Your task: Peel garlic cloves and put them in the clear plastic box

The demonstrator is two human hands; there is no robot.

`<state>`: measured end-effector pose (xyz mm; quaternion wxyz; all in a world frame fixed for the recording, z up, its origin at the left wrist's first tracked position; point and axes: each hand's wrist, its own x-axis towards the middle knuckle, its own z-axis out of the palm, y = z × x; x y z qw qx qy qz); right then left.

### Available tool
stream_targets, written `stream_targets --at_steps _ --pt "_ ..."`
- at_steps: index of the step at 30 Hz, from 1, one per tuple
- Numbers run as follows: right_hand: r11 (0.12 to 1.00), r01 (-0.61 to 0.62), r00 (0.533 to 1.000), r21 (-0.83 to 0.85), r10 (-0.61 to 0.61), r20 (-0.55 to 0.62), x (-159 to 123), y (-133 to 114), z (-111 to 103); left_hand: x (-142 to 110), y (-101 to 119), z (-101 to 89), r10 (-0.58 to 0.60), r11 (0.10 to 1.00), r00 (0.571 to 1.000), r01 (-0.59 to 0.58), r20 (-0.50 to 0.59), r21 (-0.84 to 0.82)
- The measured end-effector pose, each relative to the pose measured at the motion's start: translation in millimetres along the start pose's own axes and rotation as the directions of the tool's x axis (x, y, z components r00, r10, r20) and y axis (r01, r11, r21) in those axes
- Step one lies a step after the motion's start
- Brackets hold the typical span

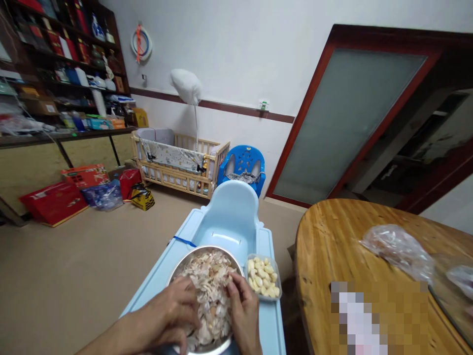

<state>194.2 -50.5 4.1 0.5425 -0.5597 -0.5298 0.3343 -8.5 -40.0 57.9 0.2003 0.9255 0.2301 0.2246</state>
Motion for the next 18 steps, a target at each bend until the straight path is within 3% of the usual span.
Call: stream_targets --at_steps 4,9,14,18 --pt "0.993 -0.055 0.998 0.1 0.058 -0.028 4 -8 2 -18 -8 34.8 0.059 0.975 0.998 -0.063 0.022 0.212" --pt "0.939 -0.182 0.981 0.291 0.195 -0.019 7 -13 6 -27 -30 73.5 0.04 0.963 0.998 -0.024 -0.053 0.269" --pt "0.897 -0.224 0.971 0.382 0.241 0.004 12 -12 10 -19 -29 64.5 0.079 0.979 0.964 -0.027 -0.254 0.203" --pt "0.893 -0.242 0.968 0.379 0.25 0.027 15 -11 14 -2 -23 47.6 -0.138 0.97 0.95 0.188 -0.281 0.156"
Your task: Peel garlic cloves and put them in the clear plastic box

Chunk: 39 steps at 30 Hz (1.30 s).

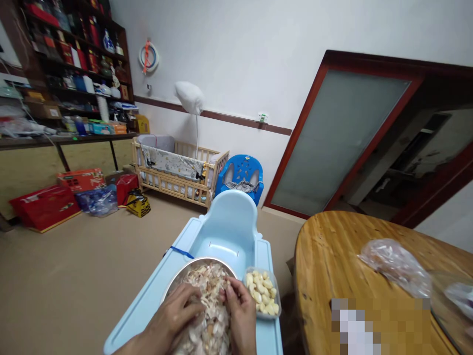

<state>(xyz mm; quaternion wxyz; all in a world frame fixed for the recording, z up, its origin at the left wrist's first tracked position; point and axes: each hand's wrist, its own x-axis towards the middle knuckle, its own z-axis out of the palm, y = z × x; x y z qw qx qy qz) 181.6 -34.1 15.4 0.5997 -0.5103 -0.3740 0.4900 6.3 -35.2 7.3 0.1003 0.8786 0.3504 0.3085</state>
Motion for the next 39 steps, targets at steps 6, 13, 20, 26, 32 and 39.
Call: stream_targets --at_steps 6,13,20,26,32,39 --pt "0.996 0.043 0.999 -0.072 -0.042 0.025 4 6 1 16 0 -1.4 -0.162 0.986 0.966 0.152 0.201 0.064" --pt "0.996 0.087 0.995 -0.024 -0.086 0.057 11 21 1 22 6 -14.6 -0.081 0.993 0.995 0.085 0.052 -0.081" --pt "0.983 0.172 0.984 -0.058 -0.168 0.061 5 14 7 35 9 -0.1 -0.21 0.97 0.971 0.193 -0.112 -0.148" --pt "0.971 0.217 0.974 -0.096 -0.208 0.094 7 13 7 46 11 0.7 -0.224 0.96 0.968 0.2 -0.113 -0.195" --pt "0.975 0.216 0.974 -0.05 -0.212 0.074 11 23 6 50 7 1.7 -0.264 0.933 0.959 0.225 -0.108 -0.28" --pt "0.931 0.352 0.936 -0.099 -0.349 0.045 14 25 11 49 -2 12.9 -0.239 0.935 0.961 0.19 -0.137 -0.298"
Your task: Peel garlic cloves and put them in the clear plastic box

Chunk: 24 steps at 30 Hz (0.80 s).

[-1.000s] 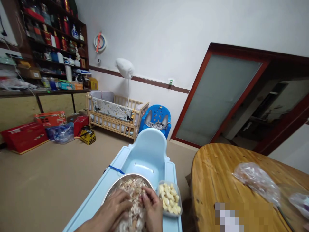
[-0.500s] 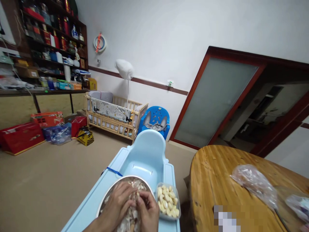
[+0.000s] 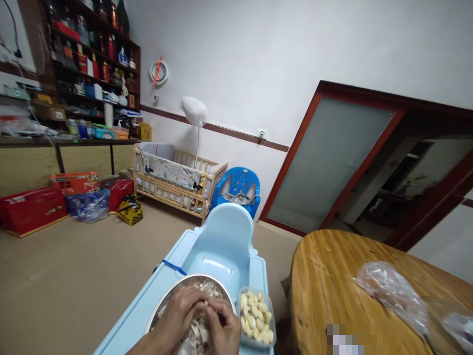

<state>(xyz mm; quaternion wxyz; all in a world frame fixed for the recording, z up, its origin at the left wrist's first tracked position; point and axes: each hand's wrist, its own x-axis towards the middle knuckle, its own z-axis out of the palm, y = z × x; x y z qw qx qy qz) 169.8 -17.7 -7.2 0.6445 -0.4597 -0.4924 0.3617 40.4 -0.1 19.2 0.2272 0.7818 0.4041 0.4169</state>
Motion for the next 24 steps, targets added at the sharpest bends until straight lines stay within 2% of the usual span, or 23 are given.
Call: stream_targets --at_steps 3,6,11,17,24 --pt "1.0 -0.007 0.999 0.005 0.007 -0.047 0 2 3 1 -2 -0.1 0.006 0.999 1.0 -0.005 0.017 -0.033" --pt "1.0 -0.013 0.999 0.011 0.014 -0.033 0 3 6 2 -3 -1.0 -0.011 0.998 1.0 0.011 -0.005 -0.061" --pt "0.998 0.045 0.998 -0.031 -0.046 -0.031 2 2 7 1 -1 -4.4 -0.031 0.991 0.999 0.027 -0.029 -0.134" --pt "1.0 0.008 0.996 -0.001 -0.008 -0.093 2 1 7 1 -1 -11.3 0.043 0.983 0.999 -0.037 0.031 -0.181" --pt "0.998 0.056 0.992 0.03 -0.052 -0.114 3 0 7 6 5 -14.7 0.031 0.99 0.997 -0.021 0.068 -0.141"
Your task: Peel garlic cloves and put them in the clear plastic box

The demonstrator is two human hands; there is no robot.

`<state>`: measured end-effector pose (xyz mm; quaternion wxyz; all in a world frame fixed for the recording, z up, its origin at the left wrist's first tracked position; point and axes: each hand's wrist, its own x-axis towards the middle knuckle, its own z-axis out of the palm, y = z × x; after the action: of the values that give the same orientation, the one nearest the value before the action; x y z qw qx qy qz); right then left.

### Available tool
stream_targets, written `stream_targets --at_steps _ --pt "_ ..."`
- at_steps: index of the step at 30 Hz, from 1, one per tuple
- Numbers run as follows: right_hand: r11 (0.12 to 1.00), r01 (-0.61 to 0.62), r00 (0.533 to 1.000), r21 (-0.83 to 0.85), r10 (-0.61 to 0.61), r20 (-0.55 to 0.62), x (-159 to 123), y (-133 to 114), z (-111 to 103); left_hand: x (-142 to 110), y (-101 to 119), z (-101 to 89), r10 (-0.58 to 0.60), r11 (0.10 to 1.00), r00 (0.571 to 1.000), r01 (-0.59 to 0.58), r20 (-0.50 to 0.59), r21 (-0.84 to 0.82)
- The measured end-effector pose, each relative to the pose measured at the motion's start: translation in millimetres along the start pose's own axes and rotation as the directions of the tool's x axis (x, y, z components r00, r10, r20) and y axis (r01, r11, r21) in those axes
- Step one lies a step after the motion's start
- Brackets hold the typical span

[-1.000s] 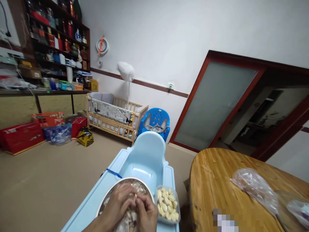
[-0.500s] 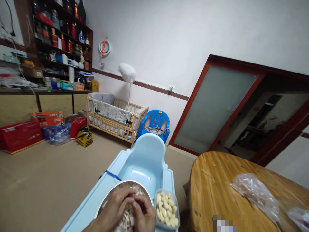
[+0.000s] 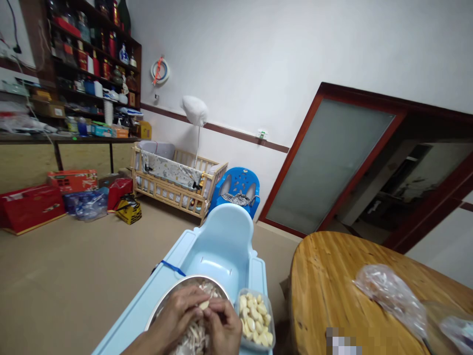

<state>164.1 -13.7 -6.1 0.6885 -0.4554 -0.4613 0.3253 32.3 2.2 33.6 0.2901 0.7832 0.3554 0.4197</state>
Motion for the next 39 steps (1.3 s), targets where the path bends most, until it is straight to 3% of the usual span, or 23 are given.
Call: stream_targets --at_steps 10,24,31,39 --pt "0.998 -0.036 0.997 -0.057 0.039 0.062 0 2 -2 0 1 -2.4 0.016 1.0 1.0 -0.015 0.023 -0.009" --pt "0.994 -0.01 0.997 -0.11 0.019 0.081 5 6 -4 -1 -6 3.2 0.033 0.999 0.999 -0.033 -0.027 -0.027" --pt "0.944 0.243 0.968 -0.225 -0.221 0.116 6 1 -2 -1 -8 3.9 0.001 0.997 0.996 -0.009 -0.094 -0.082" --pt "0.894 0.324 0.946 -0.309 -0.301 0.12 4 -2 -3 -1 5 -0.2 -0.179 0.965 0.979 0.155 -0.099 -0.211"
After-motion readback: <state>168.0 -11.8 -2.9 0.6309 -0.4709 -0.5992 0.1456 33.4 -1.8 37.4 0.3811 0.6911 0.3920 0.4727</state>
